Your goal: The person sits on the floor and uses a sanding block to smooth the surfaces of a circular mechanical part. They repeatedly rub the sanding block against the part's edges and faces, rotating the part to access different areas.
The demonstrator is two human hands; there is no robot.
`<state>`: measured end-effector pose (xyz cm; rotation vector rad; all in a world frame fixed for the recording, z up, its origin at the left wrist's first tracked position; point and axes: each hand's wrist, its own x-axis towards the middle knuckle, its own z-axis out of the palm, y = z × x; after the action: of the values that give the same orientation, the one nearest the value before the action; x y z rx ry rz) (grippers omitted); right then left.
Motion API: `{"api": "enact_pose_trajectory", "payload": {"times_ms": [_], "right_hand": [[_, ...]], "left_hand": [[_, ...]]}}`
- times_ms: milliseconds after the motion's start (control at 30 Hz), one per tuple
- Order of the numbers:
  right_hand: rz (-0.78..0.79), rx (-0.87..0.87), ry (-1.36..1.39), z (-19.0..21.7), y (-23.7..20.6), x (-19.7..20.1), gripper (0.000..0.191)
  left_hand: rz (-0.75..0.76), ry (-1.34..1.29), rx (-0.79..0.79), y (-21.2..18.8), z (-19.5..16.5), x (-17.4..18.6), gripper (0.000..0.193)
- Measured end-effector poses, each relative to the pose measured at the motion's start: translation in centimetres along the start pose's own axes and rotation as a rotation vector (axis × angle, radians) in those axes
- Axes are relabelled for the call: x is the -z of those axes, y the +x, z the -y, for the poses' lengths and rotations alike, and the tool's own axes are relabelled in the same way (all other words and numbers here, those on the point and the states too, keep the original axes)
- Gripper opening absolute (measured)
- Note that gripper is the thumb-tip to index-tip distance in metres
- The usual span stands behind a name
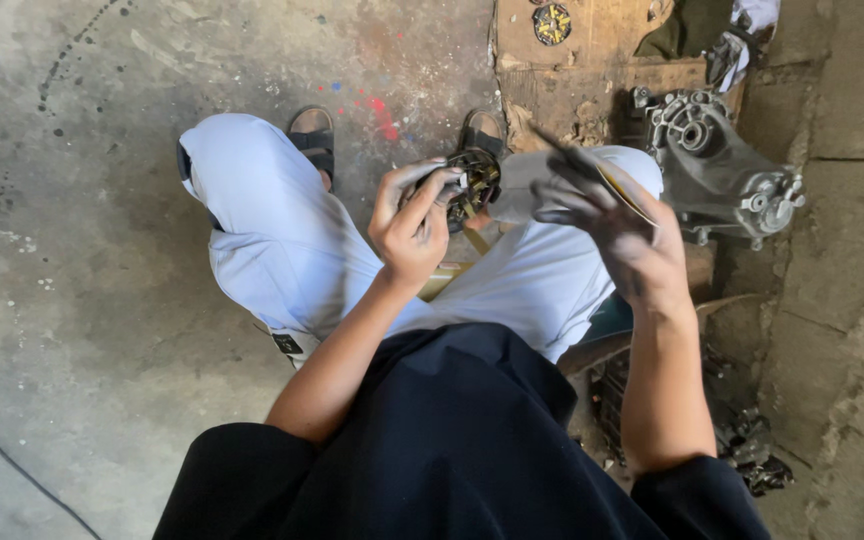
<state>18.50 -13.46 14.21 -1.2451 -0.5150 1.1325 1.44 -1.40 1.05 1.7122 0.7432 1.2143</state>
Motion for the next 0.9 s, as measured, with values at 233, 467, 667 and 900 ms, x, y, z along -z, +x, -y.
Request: {"api": "enact_pose_trajectory", "payload": {"times_ms": [233,467,667,900], "right_hand": [[-0.29,0.407,-1.305,-0.6,-0.1,-2.2,0.022],[-0.227,0.194,-1.12,-2.7,1.4,-4.9,0.023],[-0.248,0.101,-0.872,-3.5,1.9,-5.0,0.02],[-0.236,0.042,-0.938,-3.8,1.7,-4.9,0.022]], "left_hand": [[-0.012,0.007,0.008,-0.2,0.2,0.1,0.029],[-0.012,0.071,-0.078,0.0,-0.2,0.1,0.03],[0.014,0.181,-0.205,0.2,-0.1,0.3,0.03],[0.075,0.186,-0.372,0.7,0.4,0.5,0.028]]}}
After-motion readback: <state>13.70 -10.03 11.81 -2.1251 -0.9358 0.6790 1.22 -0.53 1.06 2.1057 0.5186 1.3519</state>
